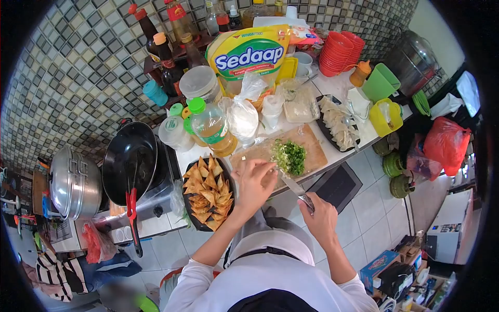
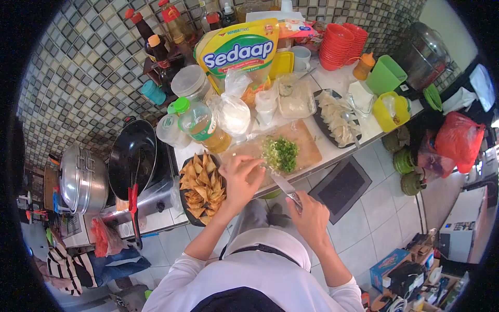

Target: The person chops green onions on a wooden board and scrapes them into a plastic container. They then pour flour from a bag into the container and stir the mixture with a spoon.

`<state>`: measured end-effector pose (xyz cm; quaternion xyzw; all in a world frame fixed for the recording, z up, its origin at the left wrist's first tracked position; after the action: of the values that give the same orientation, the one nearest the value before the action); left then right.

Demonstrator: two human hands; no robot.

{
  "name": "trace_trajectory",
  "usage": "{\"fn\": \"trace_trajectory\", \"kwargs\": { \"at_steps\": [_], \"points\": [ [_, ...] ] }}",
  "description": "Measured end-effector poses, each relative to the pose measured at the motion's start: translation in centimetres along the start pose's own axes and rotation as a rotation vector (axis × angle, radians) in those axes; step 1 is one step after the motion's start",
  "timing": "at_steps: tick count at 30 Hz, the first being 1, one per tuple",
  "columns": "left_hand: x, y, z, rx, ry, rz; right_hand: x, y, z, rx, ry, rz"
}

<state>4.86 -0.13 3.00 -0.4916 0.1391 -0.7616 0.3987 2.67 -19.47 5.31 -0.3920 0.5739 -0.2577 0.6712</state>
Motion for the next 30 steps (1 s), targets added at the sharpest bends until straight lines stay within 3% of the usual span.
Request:
{"fn": "trace_trajectory", "kwargs": {
  "at_steps": [6,14,21,30],
  "points": [
    [1.4,2.4,1.2,-0.106,0.044,0.013,-0.1,-0.3,-0.1,0.113,-0.061,-0.033],
    [-2.2,3.5,2.5,-0.060,0.025,0.007,1.2,-2.4,-1.5,0.179,0.069,-0.062],
    [-2.1,2.1,2.8,-0.021,0.037,0.043,1.7,-2.3,-1.0,0.146,0.112,-0.052],
    [0.2,0.5,1.8,0.009,0.044,0.123,0.0,-1.0,-0.4,0.106,-0.001,0.032]
  ]
}}
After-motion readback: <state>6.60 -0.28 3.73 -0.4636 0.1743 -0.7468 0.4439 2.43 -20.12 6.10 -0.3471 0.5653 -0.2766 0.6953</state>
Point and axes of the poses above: each hand's wrist, its own z-axis towards the middle knuckle, its own y-axis out of the palm, x = y × z, the point moved 3 cm from there along z, towards the middle knuckle, and after that the axes turned 1 degree about -z, right-handed, at the moved point
